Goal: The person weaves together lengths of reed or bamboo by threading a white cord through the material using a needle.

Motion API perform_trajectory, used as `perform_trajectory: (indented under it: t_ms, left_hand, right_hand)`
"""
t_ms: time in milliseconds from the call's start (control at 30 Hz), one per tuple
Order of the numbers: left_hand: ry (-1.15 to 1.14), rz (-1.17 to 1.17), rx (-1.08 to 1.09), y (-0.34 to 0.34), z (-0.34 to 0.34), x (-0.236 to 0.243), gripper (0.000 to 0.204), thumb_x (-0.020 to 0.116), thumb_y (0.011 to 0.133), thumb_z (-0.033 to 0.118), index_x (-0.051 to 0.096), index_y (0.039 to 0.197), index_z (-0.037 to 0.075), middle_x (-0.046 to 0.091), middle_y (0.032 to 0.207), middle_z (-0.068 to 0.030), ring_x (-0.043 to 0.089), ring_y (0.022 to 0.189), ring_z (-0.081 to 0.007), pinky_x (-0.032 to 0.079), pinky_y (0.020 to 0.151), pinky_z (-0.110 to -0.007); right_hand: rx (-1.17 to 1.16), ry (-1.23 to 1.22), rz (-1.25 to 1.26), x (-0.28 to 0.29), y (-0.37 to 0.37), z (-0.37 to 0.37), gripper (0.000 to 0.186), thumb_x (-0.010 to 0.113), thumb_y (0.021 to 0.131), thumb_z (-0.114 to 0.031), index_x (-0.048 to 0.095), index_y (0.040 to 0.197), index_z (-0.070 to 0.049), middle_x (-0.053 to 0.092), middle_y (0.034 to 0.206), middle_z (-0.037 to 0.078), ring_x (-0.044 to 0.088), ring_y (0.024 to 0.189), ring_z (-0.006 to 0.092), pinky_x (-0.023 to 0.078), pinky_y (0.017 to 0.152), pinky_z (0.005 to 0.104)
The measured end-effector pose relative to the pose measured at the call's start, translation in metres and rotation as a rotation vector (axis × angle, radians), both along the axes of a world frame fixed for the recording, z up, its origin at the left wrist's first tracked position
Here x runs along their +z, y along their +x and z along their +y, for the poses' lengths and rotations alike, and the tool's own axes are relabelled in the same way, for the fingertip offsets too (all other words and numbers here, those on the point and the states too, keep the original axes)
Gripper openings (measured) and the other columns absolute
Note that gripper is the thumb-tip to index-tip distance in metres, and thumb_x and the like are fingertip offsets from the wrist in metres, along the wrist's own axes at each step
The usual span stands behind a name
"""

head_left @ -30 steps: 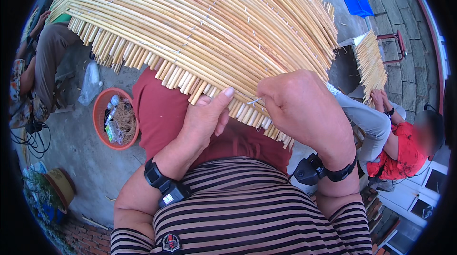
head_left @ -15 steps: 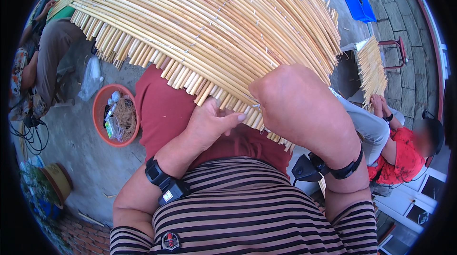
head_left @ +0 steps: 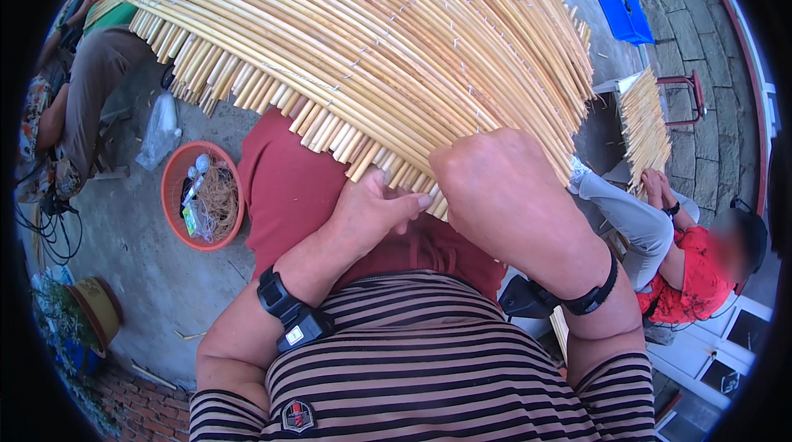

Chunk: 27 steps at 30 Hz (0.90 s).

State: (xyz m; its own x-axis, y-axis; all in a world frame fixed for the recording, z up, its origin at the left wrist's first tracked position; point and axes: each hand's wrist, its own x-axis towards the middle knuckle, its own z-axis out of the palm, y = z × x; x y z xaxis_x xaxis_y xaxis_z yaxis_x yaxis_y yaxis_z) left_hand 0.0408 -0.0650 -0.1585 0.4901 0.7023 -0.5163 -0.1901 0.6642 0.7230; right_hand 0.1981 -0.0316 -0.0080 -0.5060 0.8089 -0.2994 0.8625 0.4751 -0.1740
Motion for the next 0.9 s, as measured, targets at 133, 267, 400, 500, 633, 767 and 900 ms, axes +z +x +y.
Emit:
perform_trajectory:
  t_ms: [133, 267, 400, 500, 633, 767, 900]
  left_hand:
    - [0.013, -0.021, -0.004, -0.001, 0.0, -0.003, 0.039, 0.08, 0.086, 0.017, 0.051, 0.1, -0.005, 0.067, 0.079, -0.0087, 0.058, 0.061, -0.01, 0.045, 0.054, -0.021]
    - [0.029, -0.075, 0.018, -0.002, -0.002, -0.006, 0.036, 0.078, 0.086, 0.013, 0.053, 0.104, -0.006, 0.067, 0.082, -0.0099, 0.059, 0.063, -0.0119, 0.047, 0.055, -0.022]
    - [0.043, -0.081, 0.035, -0.001, -0.004, -0.006, 0.035, 0.076, 0.086, 0.009, 0.055, 0.11, -0.007, 0.067, 0.085, -0.011, 0.06, 0.064, -0.0131, 0.047, 0.055, -0.023]
    - [0.049, -0.115, 0.036, -0.001, -0.003, -0.006, 0.034, 0.076, 0.087, 0.011, 0.056, 0.109, -0.007, 0.067, 0.084, -0.0099, 0.059, 0.062, -0.0128, 0.046, 0.055, -0.023]
    - [0.081, -0.115, 0.034, 0.0, -0.003, -0.007, 0.032, 0.078, 0.086, 0.014, 0.058, 0.103, -0.005, 0.067, 0.08, -0.0086, 0.058, 0.06, -0.0119, 0.043, 0.053, -0.023]
    - [0.093, -0.09, 0.032, 0.001, -0.004, -0.006, 0.031, 0.079, 0.085, 0.015, 0.059, 0.099, -0.004, 0.066, 0.078, -0.0078, 0.057, 0.058, -0.0114, 0.041, 0.052, -0.023]
    - [0.083, -0.023, 0.021, 0.001, -0.004, -0.006, 0.03, 0.079, 0.085, 0.015, 0.06, 0.099, -0.004, 0.066, 0.078, -0.0073, 0.057, 0.057, -0.0116, 0.042, 0.052, -0.023]
  right_hand:
    - [0.021, 0.015, -0.008, -0.006, -0.004, -0.002, 0.013, 0.071, 0.074, -0.014, 0.067, 0.075, -0.002, 0.068, 0.068, 0.017, 0.07, 0.066, 0.0332, 0.056, 0.062, 0.0427]
    - [-0.031, 0.05, -0.029, -0.015, -0.013, -0.009, 0.018, 0.074, 0.075, -0.019, 0.068, 0.078, -0.003, 0.069, 0.068, 0.014, 0.072, 0.066, 0.0291, 0.057, 0.06, 0.0398]
    - [-0.056, 0.083, -0.071, -0.019, -0.014, -0.015, 0.022, 0.076, 0.074, -0.023, 0.067, 0.08, -0.003, 0.069, 0.068, 0.013, 0.073, 0.067, 0.0277, 0.057, 0.059, 0.0387]
    - [-0.035, 0.073, -0.088, -0.02, -0.017, -0.014, 0.026, 0.078, 0.073, -0.025, 0.068, 0.08, -0.002, 0.07, 0.069, 0.013, 0.073, 0.068, 0.0275, 0.057, 0.059, 0.0381]
    - [0.022, 0.014, -0.135, -0.023, -0.022, -0.009, 0.029, 0.08, 0.071, -0.028, 0.071, 0.079, -0.002, 0.071, 0.071, 0.012, 0.074, 0.07, 0.0268, 0.057, 0.059, 0.0378]
    - [-0.033, 0.002, -0.165, -0.023, -0.027, -0.012, 0.027, 0.079, 0.073, -0.027, 0.073, 0.079, -0.002, 0.072, 0.072, 0.012, 0.075, 0.071, 0.0261, 0.058, 0.061, 0.0375]
    - [-0.123, 0.068, -0.228, -0.023, -0.033, -0.016, 0.029, 0.078, 0.076, -0.028, 0.068, 0.085, -0.001, 0.071, 0.072, 0.014, 0.075, 0.071, 0.0263, 0.059, 0.063, 0.0372]
